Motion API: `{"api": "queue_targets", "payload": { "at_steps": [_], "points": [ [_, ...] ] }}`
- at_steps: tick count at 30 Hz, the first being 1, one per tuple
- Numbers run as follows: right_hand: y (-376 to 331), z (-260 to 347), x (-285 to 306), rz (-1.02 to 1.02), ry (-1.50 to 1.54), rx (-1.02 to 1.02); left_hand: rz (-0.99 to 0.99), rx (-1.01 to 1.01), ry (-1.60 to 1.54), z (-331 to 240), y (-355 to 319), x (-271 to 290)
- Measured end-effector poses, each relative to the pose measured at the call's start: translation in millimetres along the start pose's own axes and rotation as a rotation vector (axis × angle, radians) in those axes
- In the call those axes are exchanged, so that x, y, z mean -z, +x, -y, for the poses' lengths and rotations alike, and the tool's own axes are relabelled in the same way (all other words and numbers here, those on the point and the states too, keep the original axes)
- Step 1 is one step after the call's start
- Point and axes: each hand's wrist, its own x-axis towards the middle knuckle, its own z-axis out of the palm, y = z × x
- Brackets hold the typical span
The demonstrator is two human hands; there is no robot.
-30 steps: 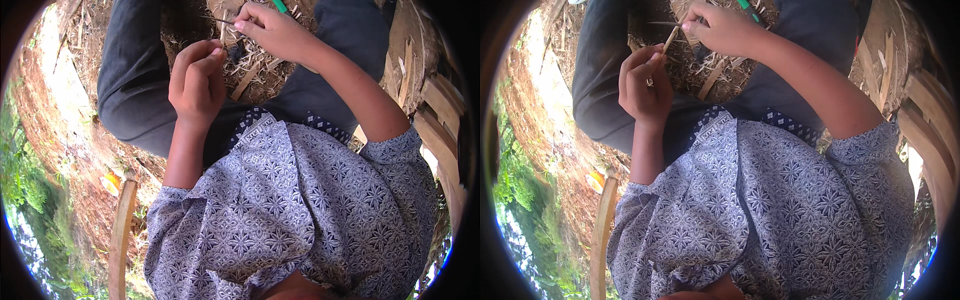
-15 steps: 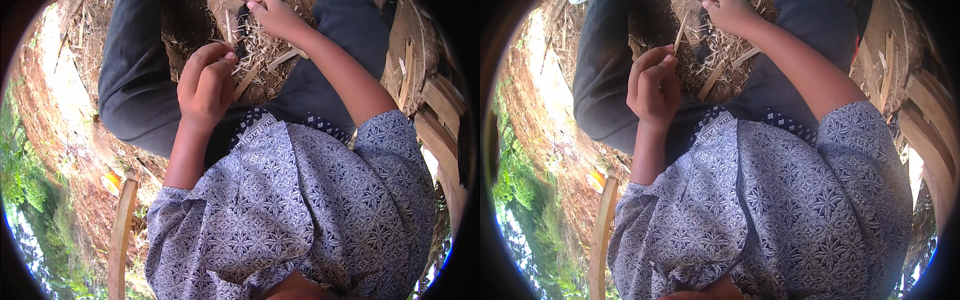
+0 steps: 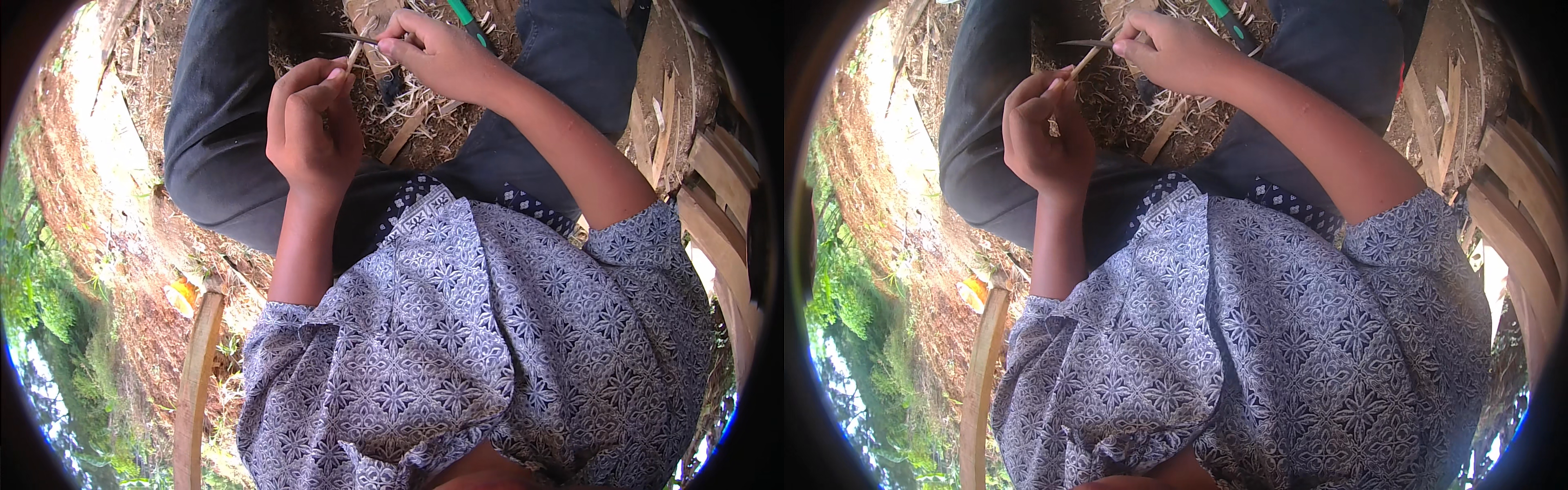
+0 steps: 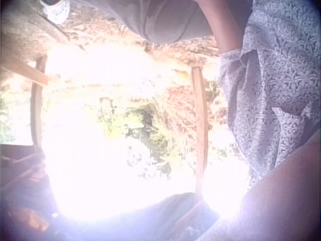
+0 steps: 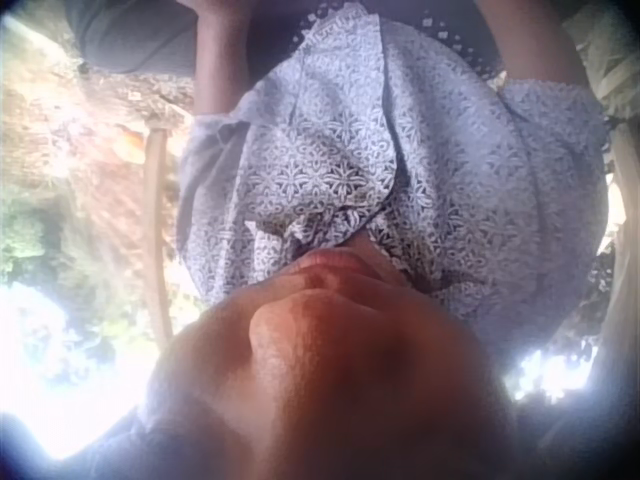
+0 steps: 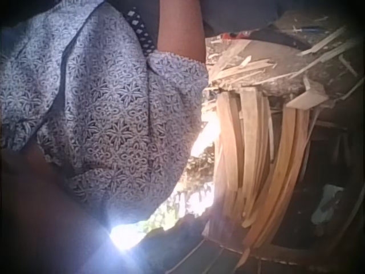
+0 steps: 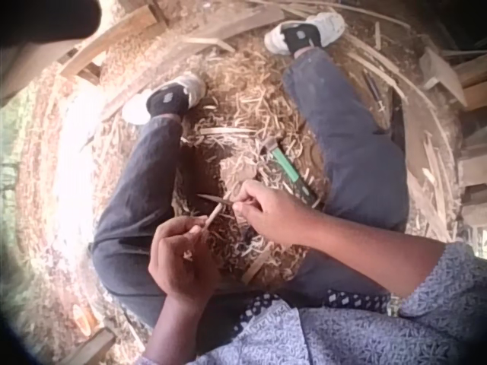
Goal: The person sits on the ground and uses a small knife to shave thin strips from a wooden stick. They hold the stick with one hand and carefully scrape the surface with the knife, producing wood shavings that accumulate on the ground.
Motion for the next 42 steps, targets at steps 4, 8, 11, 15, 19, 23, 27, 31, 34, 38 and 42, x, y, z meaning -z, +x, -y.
{"api": "queue_targets", "payload": {
  "at_steps": [4,8,11,15,19,23,27,31,34,38,42],
  "points": [
    [11,2,-2,-0.099,0.397,-0.005,-0.033,0.023,0.004,7,-2,-1],
    [32,-3,-2,-0.06,0.204,-0.137,-0.022,0.023,-0.025,8,-3,-2],
    [47,-21,-20,-0.143,0.297,-0.048,-0.016,0.025,-0.031,9,-3,-3],
    [54,-24,-27,-0.293,0.23,-0.086,0.01,0.047,0.002,8,0,2],
    [79,-68,-29,-0.513,0.031,-0.169,-0.009,0.051,-0.044,15,-6,-1],
    [55,-47,-28,-0.404,0.034,-0.003,0.021,0.088,-0.079,22,-9,4],
    [16,7,6,0.018,0.211,-0.051,0.058,0.081,-0.025,20,-10,5],
    [6,5,6,0.071,0.057,-0.005,-0.033,0.1,-0.036,18,-10,-2],
    [-1,9,9,0.063,0.037,0.007,-0.016,0.077,-0.041,15,-9,-4],
    [-1,5,13,0.05,-0.038,0.095,0.05,0.0,-0.017,6,-4,-5],
    [13,-11,9,0.078,-0.066,-0.028,0.109,-0.067,0.008,-3,-3,-6]
  ]
}}
